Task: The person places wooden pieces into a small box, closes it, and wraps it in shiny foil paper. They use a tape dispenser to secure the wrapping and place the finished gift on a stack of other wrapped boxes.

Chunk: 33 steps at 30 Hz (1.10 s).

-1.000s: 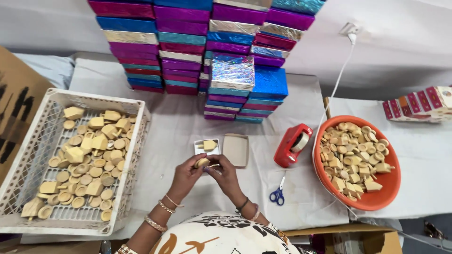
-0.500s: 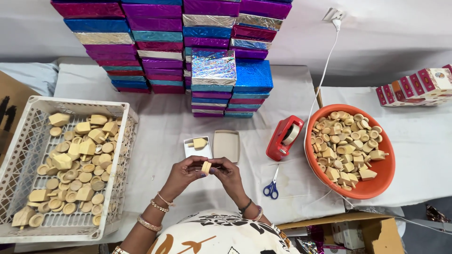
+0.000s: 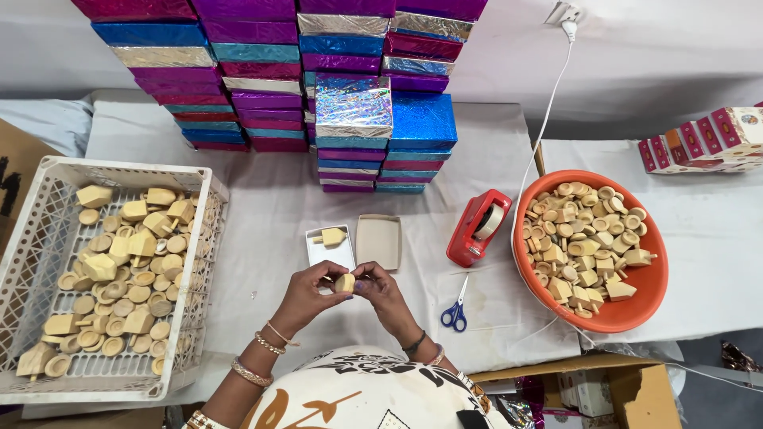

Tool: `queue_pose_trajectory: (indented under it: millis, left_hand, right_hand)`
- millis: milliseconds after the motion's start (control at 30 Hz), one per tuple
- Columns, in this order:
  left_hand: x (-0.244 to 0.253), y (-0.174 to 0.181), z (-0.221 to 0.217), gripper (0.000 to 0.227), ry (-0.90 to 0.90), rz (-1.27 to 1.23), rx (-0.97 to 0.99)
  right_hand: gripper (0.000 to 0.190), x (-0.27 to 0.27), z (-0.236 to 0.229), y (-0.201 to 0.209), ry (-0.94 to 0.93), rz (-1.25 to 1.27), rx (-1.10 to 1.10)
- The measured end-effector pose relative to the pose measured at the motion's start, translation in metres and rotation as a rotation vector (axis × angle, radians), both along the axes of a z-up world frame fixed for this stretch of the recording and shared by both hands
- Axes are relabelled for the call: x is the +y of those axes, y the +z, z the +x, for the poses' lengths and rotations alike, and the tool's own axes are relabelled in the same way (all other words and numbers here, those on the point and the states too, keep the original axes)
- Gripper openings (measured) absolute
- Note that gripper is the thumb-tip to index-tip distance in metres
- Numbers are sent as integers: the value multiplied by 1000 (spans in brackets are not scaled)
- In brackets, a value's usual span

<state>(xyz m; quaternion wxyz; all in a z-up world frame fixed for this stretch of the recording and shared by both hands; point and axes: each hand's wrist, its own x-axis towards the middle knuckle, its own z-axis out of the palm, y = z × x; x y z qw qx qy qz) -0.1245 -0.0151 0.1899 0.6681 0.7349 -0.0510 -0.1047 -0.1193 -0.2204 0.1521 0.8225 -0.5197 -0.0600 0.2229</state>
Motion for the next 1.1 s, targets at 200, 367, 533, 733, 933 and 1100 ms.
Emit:
queue_pose_trajectory:
  millis: [200, 367, 533, 733, 933, 1100]
  left_hand:
    - [-5, -10, -12, 37, -56, 435, -272]
    - [-6, -64, -26, 54, -243, 647, -379]
    - [-2, -89, -23, 50, -279, 637, -361]
    - [6, -114, 7, 46, -225, 633, -351]
    - [13, -113, 43, 54, -107, 627, -356]
    - [15, -119, 55, 50, 50, 882, -342]
  right_hand:
    - [24, 1, -1, -35, 67, 18, 154]
    - [27, 1, -5, -88, 97, -139, 209]
    - [31, 4, 3, -126, 82, -166, 243]
    - [34, 17, 42, -123, 113, -283, 151]
    - [38, 30, 92, -127, 114, -490, -43]
    - [48, 38, 115, -143, -33, -946, -316]
